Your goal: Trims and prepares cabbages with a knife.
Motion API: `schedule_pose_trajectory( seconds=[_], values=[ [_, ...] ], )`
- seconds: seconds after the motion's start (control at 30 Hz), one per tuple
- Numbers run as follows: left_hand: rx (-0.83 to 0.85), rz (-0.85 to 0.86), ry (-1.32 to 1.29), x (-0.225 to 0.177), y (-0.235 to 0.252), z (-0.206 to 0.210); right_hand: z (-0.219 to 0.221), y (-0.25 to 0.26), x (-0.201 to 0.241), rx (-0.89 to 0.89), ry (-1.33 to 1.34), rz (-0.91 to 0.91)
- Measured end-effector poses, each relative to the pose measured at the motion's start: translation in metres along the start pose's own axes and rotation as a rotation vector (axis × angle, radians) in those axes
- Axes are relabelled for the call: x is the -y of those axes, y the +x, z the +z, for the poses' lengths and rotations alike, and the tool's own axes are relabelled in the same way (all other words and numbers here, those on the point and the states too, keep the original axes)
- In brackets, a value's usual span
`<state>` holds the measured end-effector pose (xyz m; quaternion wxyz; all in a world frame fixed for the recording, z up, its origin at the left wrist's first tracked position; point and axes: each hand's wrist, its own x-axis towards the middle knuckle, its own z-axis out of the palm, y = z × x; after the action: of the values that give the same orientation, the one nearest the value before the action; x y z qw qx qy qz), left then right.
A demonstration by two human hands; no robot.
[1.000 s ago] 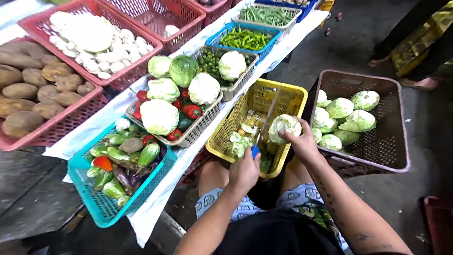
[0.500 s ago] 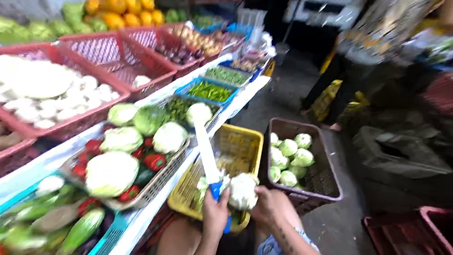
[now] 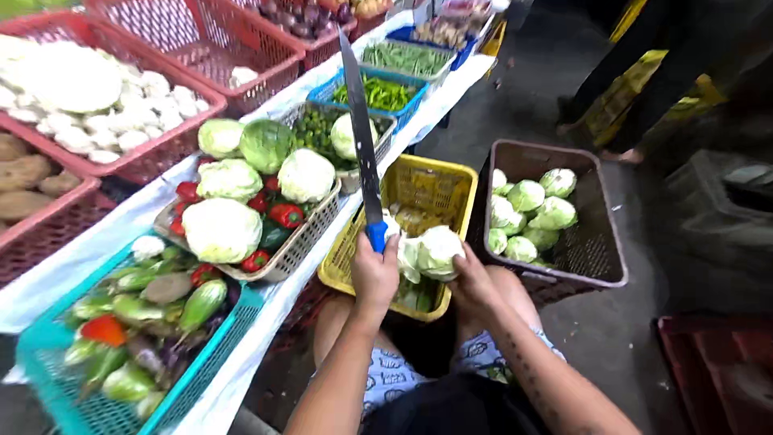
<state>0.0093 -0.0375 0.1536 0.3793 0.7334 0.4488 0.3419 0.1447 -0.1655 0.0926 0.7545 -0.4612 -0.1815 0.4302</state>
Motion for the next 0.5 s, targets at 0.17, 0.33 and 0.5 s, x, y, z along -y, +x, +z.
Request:
schedule_pose_trajectory(
  seconds=[0.17, 0.33, 0.5],
  values=[
    [-0.074, -0.023, 0.111, 0.018, 0.019, -0.004, -0.002, -0.012, 0.026, 0.088, 0.226, 0.085],
    [-0.035, -0.101, 0.189, 0.035, 0.017, 0.001, 0.009, -0.017, 0.046, -0.036, 0.352, 0.257],
    [0.146, -0.051, -0.314, 0.008, -0.018, -0.003, 0.007, -0.01, 0.035, -0.08, 0.273, 0.25]
  ],
)
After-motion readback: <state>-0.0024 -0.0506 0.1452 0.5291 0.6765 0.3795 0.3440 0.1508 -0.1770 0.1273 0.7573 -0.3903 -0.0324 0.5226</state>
